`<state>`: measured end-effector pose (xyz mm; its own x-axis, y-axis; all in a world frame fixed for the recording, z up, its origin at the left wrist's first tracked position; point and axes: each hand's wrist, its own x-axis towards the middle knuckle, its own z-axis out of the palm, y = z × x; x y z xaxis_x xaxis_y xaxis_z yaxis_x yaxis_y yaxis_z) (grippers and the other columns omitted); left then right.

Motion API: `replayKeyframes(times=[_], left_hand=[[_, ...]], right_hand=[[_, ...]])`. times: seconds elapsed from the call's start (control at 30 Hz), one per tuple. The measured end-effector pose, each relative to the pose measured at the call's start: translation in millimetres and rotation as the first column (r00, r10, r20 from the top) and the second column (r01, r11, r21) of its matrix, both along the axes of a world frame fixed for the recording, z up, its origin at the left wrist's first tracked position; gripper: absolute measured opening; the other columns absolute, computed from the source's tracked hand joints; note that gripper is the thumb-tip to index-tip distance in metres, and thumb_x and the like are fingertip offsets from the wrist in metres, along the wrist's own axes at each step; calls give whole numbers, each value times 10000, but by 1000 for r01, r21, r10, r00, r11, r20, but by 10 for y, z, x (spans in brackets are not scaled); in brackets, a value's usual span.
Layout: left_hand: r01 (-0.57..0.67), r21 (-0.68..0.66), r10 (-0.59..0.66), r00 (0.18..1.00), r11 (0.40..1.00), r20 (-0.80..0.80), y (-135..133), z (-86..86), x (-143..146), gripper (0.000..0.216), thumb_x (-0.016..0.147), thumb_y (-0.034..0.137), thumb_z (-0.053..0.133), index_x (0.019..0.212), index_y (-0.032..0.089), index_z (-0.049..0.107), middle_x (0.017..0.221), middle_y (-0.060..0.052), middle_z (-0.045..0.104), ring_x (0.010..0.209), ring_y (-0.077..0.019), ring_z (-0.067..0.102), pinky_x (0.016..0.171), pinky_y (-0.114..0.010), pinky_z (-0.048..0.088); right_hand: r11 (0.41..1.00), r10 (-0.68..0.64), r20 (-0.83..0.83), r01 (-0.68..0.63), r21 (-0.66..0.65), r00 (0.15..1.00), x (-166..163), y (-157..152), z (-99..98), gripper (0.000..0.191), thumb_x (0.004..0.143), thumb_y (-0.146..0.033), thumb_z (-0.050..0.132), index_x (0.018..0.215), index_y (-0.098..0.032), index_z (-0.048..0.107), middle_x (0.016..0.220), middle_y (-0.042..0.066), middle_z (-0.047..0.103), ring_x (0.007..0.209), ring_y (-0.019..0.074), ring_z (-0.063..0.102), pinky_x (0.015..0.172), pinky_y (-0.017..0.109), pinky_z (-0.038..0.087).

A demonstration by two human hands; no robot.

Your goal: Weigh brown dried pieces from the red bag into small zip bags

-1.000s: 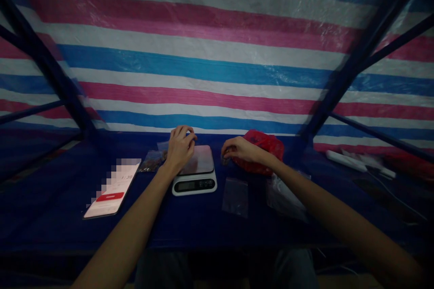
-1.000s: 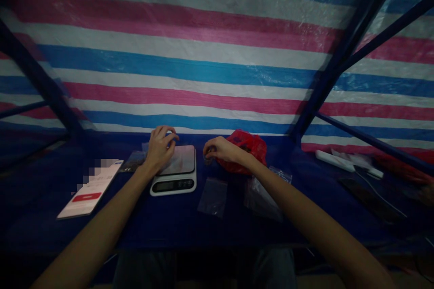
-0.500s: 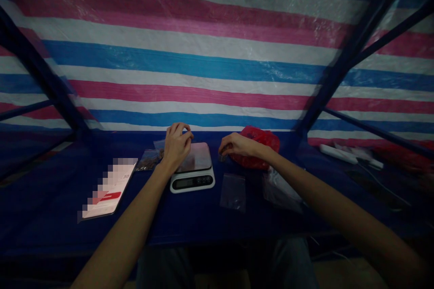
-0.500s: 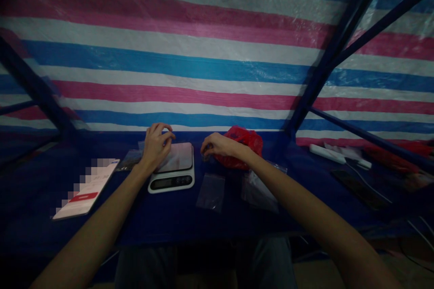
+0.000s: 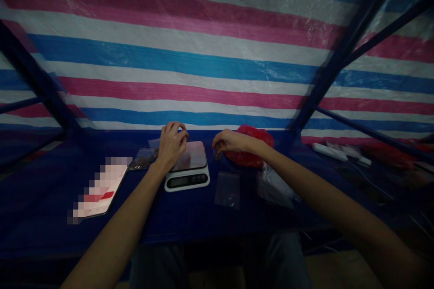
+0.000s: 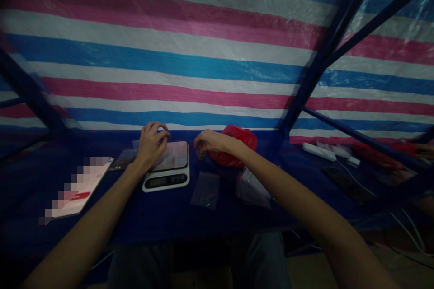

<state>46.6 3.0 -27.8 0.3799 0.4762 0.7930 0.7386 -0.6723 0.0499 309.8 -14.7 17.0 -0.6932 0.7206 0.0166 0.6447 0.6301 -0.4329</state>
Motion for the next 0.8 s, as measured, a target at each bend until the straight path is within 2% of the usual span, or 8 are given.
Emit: replayKeyframes(times=[0.17,0.23,0.3,0.37,0.4,0.53,0.67,0.8], left_hand=[[-7,-10,7,1000,1000,-2,0,1,0,200,849,87,539,790,218,679,1051,-79,654,1079,-289,535,895,-478,435],[-8,-5,8,1000,1000,-3,2,0,-3,199,848,87,541,787,218,678,1050,-79,654,1076,-291,537,886,-478,437],[-12,4,12,1000,1000,-2,7,-3,-5,195,848,88,544,785,217,676,1048,-78,653,1073,-292,537,881,-478,439],[-15,15,15,1000,1000,-4,17,-8,-5,193,850,88,543,789,216,675,1045,-77,652,1072,-292,536,883,-479,440],[-14,17,14,1000,1000,-7,22,-11,-4,194,850,87,542,793,215,676,1045,-77,652,1074,-292,535,887,-481,440],[-8,0,8,1000,1000,-16,30,-15,2,199,839,83,547,789,222,681,1047,-73,657,1076,-290,539,897,-483,444],[-30,3,30,1000,1000,5,2,11,3,204,841,83,541,792,221,684,1047,-77,661,1076,-289,541,896,-484,443],[-37,18,37,999,999,-8,-23,35,5,198,841,82,542,813,223,680,1061,-77,661,1076,-292,541,886,-483,445]], right_hand=[[995,9,-55,-4,95,998,-10,-81,85,199,835,-97,654,969,-181,775,944,58,771,828,167,697,777,272,523],[971,-65,-124,91,219,990,93,-188,157,208,864,-114,608,980,-177,769,987,67,766,869,175,691,809,286,512],[911,-196,-180,247,330,964,311,-338,229,231,880,-126,559,979,-168,764,956,69,765,841,181,683,785,294,502],[858,-313,-185,361,365,932,626,-493,268,267,872,-118,513,962,-166,760,838,54,753,734,176,660,701,285,486],[866,-335,-156,369,337,929,796,-554,265,286,853,-98,493,935,-171,757,780,39,740,678,167,640,654,273,472],[897,-386,12,372,237,923,1237,-565,94,306,721,-8,507,721,-198,747,653,34,709,585,162,612,591,264,458],[925,-313,24,299,235,950,1105,-314,-210,284,802,-12,538,910,-166,751,967,92,760,899,210,689,853,312,503],[916,-362,51,346,202,931,924,-166,-428,242,837,-143,686,1079,-145,695,1105,128,726,994,241,677,868,329,508]])
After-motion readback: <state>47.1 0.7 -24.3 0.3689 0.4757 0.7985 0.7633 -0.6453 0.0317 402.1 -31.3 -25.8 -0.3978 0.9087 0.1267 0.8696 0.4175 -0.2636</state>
